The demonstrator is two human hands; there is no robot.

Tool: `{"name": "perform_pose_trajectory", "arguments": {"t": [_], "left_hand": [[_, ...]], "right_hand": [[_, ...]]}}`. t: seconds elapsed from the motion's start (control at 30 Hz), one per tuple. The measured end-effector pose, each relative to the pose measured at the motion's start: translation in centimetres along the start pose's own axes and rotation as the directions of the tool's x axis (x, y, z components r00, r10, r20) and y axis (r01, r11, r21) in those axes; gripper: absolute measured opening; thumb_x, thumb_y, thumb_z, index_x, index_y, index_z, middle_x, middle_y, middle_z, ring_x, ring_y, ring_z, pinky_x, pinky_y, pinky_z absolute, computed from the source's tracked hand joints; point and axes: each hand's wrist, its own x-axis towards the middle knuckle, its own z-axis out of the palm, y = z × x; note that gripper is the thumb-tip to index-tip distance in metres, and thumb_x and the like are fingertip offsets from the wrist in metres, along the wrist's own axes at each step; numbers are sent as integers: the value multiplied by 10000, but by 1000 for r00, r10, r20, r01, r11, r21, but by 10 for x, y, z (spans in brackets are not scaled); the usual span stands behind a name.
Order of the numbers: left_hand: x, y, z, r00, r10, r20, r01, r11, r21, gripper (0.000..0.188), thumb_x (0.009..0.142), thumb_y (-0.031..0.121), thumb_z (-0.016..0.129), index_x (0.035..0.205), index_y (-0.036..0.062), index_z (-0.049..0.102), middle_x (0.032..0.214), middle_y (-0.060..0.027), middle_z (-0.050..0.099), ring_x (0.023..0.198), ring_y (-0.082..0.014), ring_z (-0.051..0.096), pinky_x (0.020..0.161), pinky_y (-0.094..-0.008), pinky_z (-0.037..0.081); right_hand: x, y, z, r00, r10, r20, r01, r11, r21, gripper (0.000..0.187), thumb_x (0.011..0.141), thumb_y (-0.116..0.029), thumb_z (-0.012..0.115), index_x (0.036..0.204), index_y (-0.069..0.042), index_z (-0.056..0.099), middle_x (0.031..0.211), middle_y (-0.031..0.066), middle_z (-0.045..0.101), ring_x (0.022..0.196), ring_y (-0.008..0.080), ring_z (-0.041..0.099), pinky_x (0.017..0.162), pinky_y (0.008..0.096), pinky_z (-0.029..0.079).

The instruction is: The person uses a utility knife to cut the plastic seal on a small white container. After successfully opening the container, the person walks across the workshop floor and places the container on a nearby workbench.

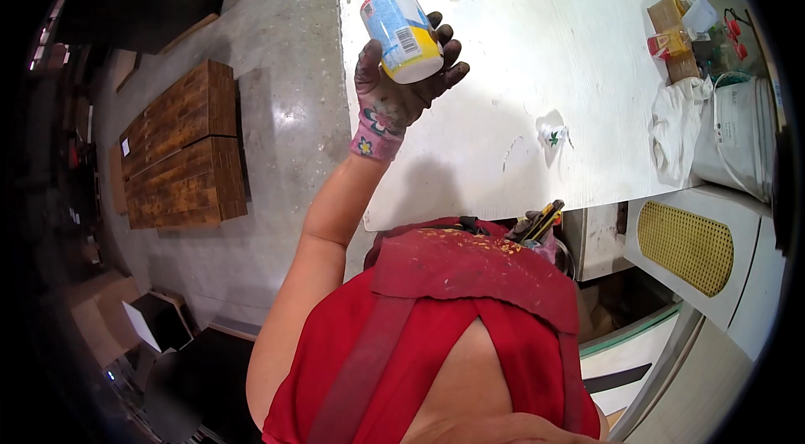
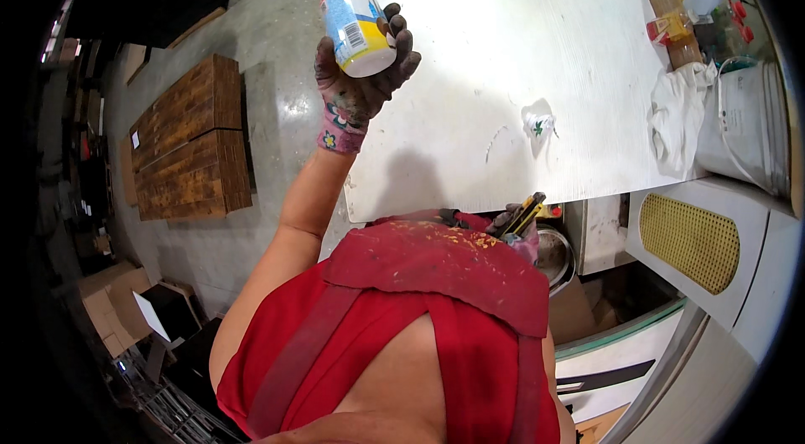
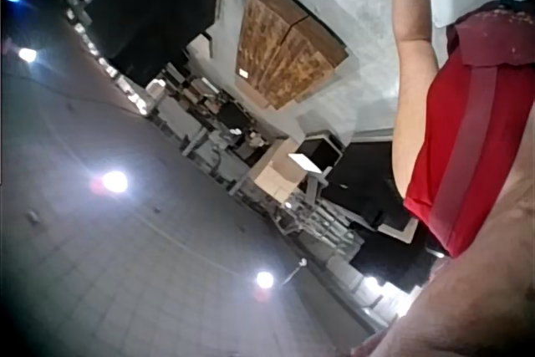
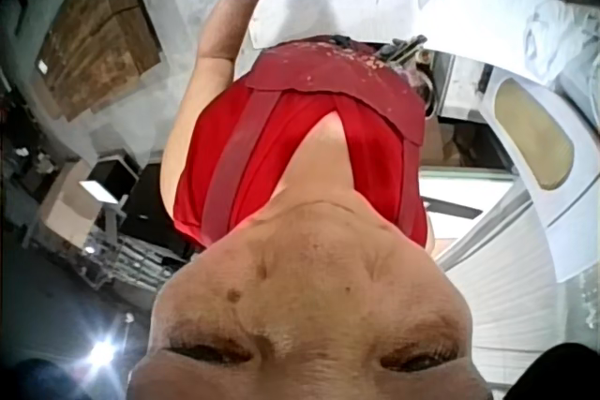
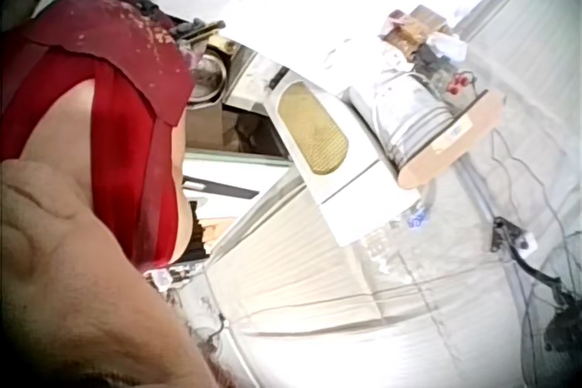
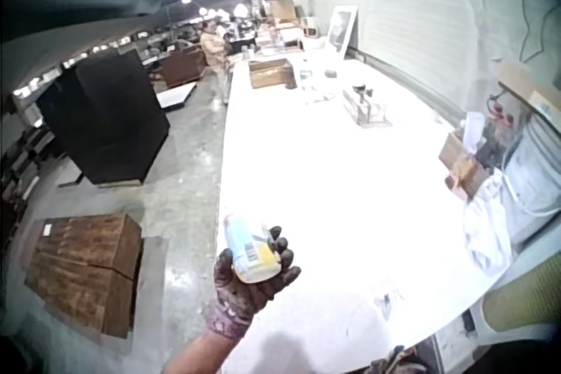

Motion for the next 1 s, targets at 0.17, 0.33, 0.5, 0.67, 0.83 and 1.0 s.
{"name": "perform_pose_trajectory", "arguments": {"t": [0.17, 0.33, 0.5, 0.67, 0.83, 1.0], "left_hand": [[4, 4, -3, 1000, -22, 9, 23, 996, -81, 931, 716, 556, 687, 1370, -16, 352, 1271, -183, 505, 1168, -351, 533, 1038, -512, 406], [6, 6, -5, 999, -8, -38, 3, 991, -136, 903, 744, 576, 647, 1378, 5, 351, 1322, -195, 484, 1217, -351, 507, 1027, -492, 409], [11, -1, -8, 982, 142, -121, -64, 866, 496, 810, 752, 183, 746, 1403, 14, 294, 1356, -202, 453, 1264, -379, 459, 1081, -538, 366], [7, -18, -4, 923, 344, -174, 13, 423, 906, 779, 619, -15, 815, 1306, 45, 454, 1181, -89, 595, 1066, -186, 575, 899, -337, 517], [6, -27, 1, 949, 307, 67, -122, 162, 979, 873, 571, 26, 871, 1323, 57, 428, 1264, -68, 564, 1121, -177, 561, 964, -306, 478], [9, -25, 1, 963, 239, 125, -148, 80, 986, 890, 564, -53, 834, 1335, 88, 412, 1315, -77, 518, 1201, -201, 521, 1027, -325, 442]], "right_hand": [[1, -3, 4, 993, 38, -112, -45, 997, -63, 764, 733, -106, 776, 1342, -2, 328, 1091, 186, 600, 969, 331, 638, 819, 425, 573], [9, -2, 1, 993, 17, -120, -26, 997, -71, 765, 732, -141, 782, 1341, 9, 343, 1089, 180, 602, 965, 310, 644, 811, 411, 576], [13, -12, 15, 958, 68, -278, -172, 913, -370, 576, 849, -40, 593, 1369, 4, 348, 1117, 171, 585, 1000, 272, 620, 852, 402, 552], [19, -34, 39, 912, 69, -404, -134, 982, -134, 577, 882, -43, 532, 1405, -30, 288, 1171, 185, 523, 1006, 281, 610, 826, 429, 570], [27, -53, 47, 883, 75, -463, -148, 981, -123, 586, 886, -52, 534, 1408, -31, 270, 1153, 182, 526, 973, 270, 624, 741, 406, 602], [35, -65, 44, 861, 65, -504, -224, 938, -263, 509, 914, -87, 523, 1373, 27, 335, 1104, 164, 573, 930, 238, 638, 725, 367, 593]]}}
